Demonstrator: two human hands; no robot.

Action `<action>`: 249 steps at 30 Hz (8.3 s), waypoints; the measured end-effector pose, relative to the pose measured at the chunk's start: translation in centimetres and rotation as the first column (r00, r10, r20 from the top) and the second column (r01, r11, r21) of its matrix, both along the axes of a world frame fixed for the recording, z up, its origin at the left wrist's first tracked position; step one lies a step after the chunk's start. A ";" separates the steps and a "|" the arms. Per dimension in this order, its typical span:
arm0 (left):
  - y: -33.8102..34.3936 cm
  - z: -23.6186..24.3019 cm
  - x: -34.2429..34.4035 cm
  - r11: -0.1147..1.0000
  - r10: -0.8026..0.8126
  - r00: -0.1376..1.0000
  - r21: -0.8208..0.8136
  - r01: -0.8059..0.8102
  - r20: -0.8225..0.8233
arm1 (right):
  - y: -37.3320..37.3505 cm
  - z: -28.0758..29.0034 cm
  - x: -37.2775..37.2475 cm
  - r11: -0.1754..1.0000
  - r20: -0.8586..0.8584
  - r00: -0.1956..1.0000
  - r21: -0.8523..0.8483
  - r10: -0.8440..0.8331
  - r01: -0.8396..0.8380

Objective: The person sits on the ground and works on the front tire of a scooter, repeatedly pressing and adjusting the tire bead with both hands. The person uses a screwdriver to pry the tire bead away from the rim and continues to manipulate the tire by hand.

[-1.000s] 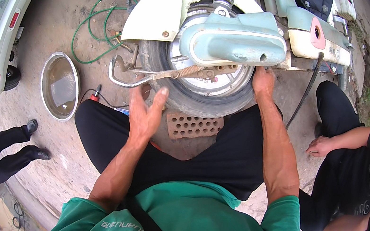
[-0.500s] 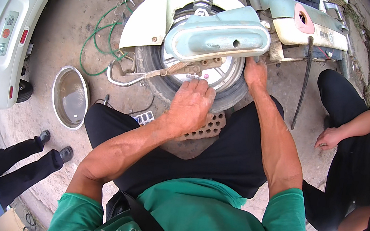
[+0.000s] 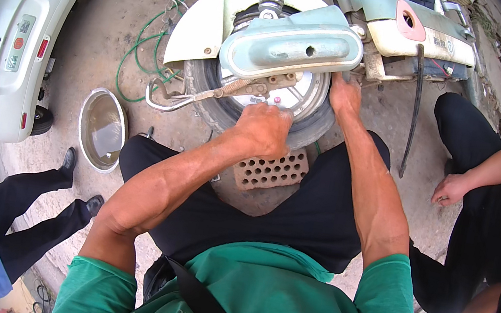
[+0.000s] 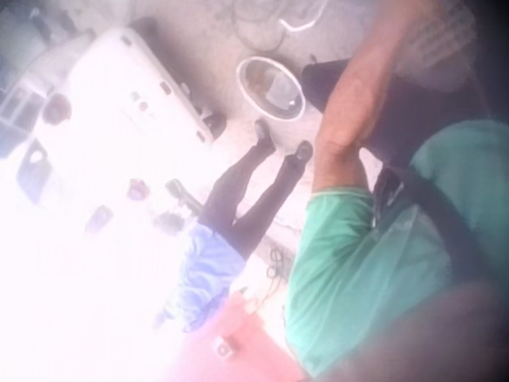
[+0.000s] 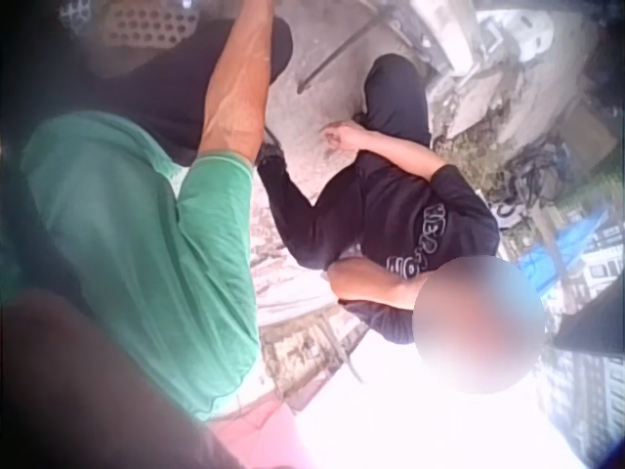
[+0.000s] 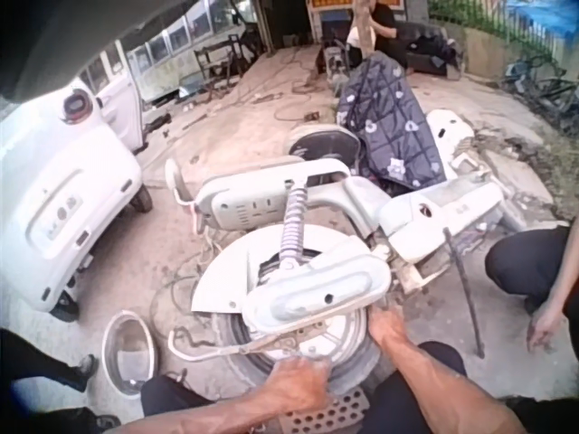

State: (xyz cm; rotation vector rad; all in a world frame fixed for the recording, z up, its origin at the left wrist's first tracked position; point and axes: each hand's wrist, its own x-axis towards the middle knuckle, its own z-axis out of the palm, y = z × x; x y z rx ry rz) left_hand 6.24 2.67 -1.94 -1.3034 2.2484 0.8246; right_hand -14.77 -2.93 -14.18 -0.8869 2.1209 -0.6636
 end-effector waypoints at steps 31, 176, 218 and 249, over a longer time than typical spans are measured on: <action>5.7 -4.9 13.6 0.147 0.941 -0.105 0.667 -0.731 -0.322 | 4.6 -1.2 3.8 0.907 0.107 0.905 0.145 -0.411 0.395; 2.6 -8.5 12.1 0.177 0.800 -0.332 0.725 -0.665 -0.500 | 6.0 -4.0 4.6 0.869 0.234 0.837 0.148 -0.495 0.472; 5.4 -12.0 10.4 0.232 0.668 -0.454 0.745 -0.626 -0.589 | 1.9 0.2 1.9 0.993 0.048 0.992 -0.010 -0.113 0.113; 3.7 -15.1 12.1 0.297 0.599 -0.456 0.711 -0.637 -0.659 | 1.5 0.2 -0.6 0.984 -0.098 0.989 -0.131 0.108 -0.121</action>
